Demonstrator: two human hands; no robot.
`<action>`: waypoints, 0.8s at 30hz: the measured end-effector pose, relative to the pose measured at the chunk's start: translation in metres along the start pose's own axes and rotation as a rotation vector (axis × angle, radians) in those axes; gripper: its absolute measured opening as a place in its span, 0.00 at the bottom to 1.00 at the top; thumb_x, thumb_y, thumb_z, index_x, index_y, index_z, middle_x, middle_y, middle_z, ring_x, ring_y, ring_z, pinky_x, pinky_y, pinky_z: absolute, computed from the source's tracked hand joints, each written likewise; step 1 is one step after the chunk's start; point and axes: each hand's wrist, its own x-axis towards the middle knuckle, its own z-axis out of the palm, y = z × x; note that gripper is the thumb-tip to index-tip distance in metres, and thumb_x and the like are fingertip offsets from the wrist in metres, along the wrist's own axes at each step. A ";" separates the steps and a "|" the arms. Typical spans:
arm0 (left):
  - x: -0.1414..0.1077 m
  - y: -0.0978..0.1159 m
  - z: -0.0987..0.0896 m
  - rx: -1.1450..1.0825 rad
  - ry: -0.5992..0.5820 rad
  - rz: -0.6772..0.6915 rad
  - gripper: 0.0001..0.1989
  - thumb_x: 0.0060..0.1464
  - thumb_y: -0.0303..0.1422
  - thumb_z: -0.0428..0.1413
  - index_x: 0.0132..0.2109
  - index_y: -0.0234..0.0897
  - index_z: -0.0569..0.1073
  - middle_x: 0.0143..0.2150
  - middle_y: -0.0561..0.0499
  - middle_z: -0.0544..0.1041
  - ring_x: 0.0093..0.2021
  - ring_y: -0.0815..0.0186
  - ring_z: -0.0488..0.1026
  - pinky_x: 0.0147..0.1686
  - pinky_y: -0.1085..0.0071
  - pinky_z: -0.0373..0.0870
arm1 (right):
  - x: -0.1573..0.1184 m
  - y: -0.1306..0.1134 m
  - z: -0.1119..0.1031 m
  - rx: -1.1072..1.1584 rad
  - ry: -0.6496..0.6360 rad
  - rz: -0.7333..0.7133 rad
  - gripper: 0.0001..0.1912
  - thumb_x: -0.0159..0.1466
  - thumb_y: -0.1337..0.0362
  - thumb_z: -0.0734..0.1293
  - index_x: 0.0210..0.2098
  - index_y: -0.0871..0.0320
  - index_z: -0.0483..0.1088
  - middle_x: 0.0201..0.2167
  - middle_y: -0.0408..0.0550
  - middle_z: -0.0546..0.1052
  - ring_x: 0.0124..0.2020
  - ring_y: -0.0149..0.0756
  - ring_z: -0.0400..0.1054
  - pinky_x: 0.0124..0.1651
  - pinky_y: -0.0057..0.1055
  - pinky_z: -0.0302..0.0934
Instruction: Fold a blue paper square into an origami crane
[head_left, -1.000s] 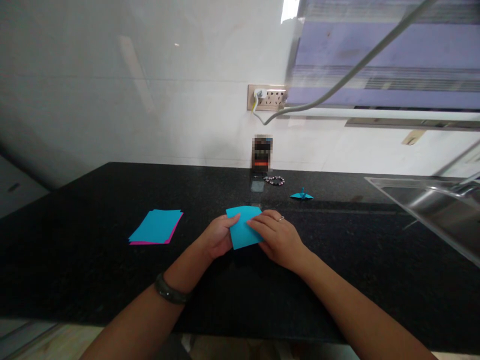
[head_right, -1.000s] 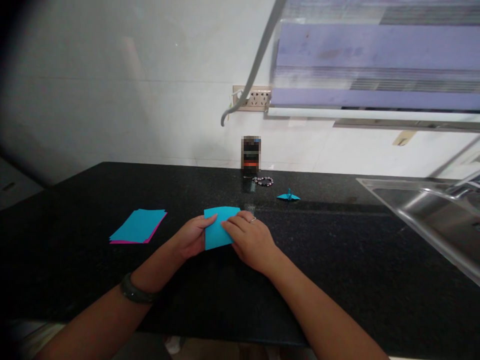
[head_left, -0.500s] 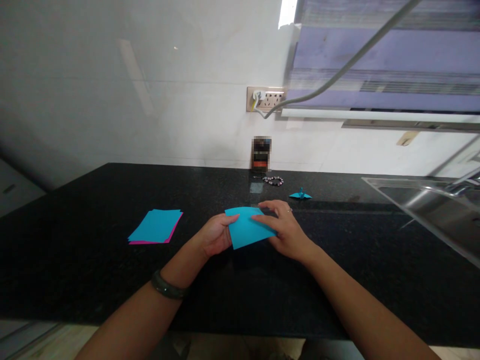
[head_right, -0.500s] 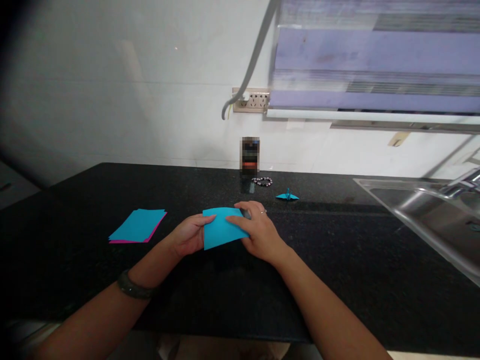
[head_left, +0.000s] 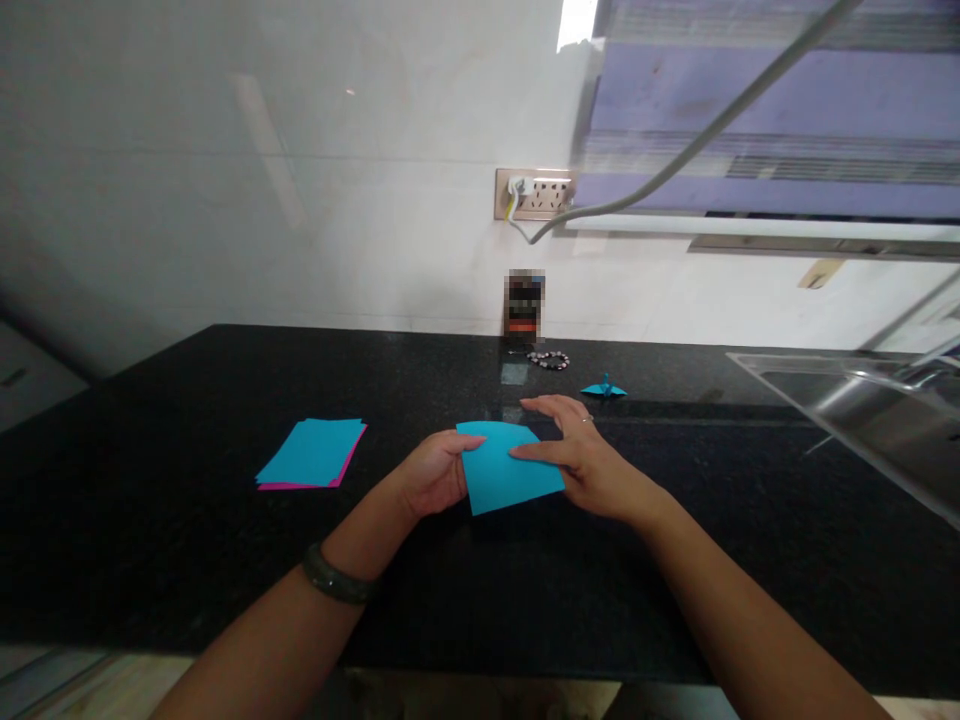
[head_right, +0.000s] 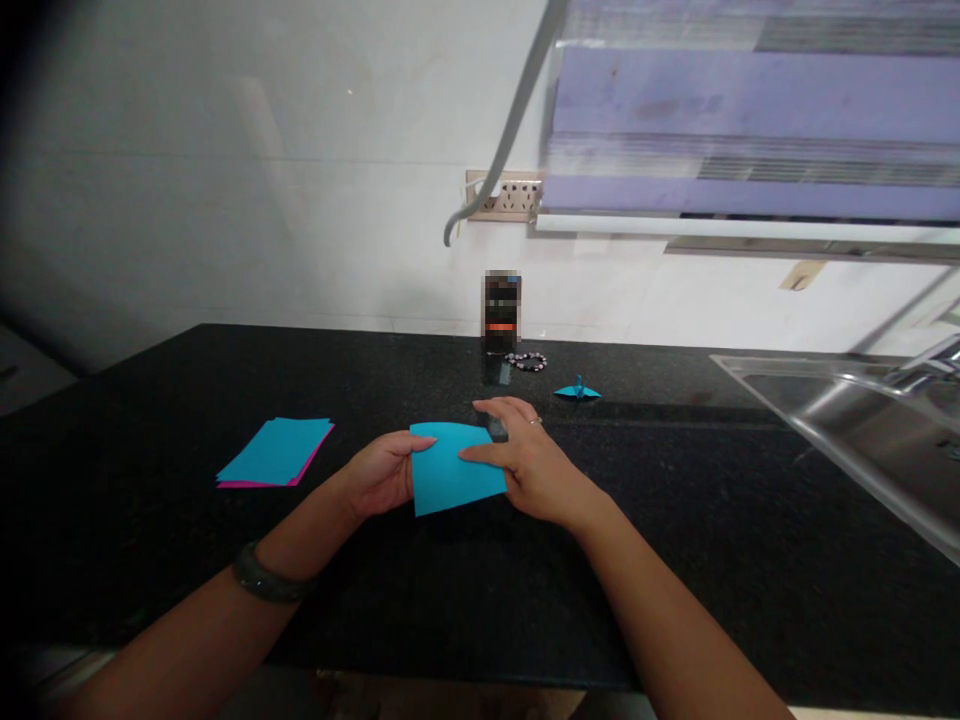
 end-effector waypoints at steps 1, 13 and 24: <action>0.000 -0.001 0.000 0.001 -0.006 0.007 0.21 0.53 0.28 0.48 0.53 0.22 0.63 0.41 0.35 0.75 0.40 0.55 0.73 0.46 0.56 0.63 | 0.000 0.001 0.000 0.000 0.000 0.002 0.23 0.52 0.77 0.63 0.42 0.46 0.70 0.58 0.45 0.53 0.57 0.46 0.47 0.53 0.49 0.47; 0.002 -0.002 0.000 -0.012 0.078 0.055 0.23 0.55 0.34 0.48 0.56 0.27 0.59 0.43 0.34 0.74 0.41 0.52 0.73 0.44 0.52 0.64 | 0.000 0.002 -0.001 0.006 0.047 0.002 0.21 0.53 0.75 0.61 0.42 0.47 0.70 0.58 0.45 0.54 0.57 0.45 0.48 0.54 0.50 0.46; 0.005 -0.005 0.002 -0.040 0.093 0.120 0.22 0.56 0.33 0.46 0.56 0.28 0.59 0.44 0.36 0.74 0.43 0.53 0.72 0.45 0.54 0.63 | 0.002 -0.001 0.022 0.990 0.066 0.900 0.15 0.54 0.52 0.63 0.27 0.59 0.64 0.18 0.39 0.65 0.18 0.27 0.59 0.21 0.24 0.55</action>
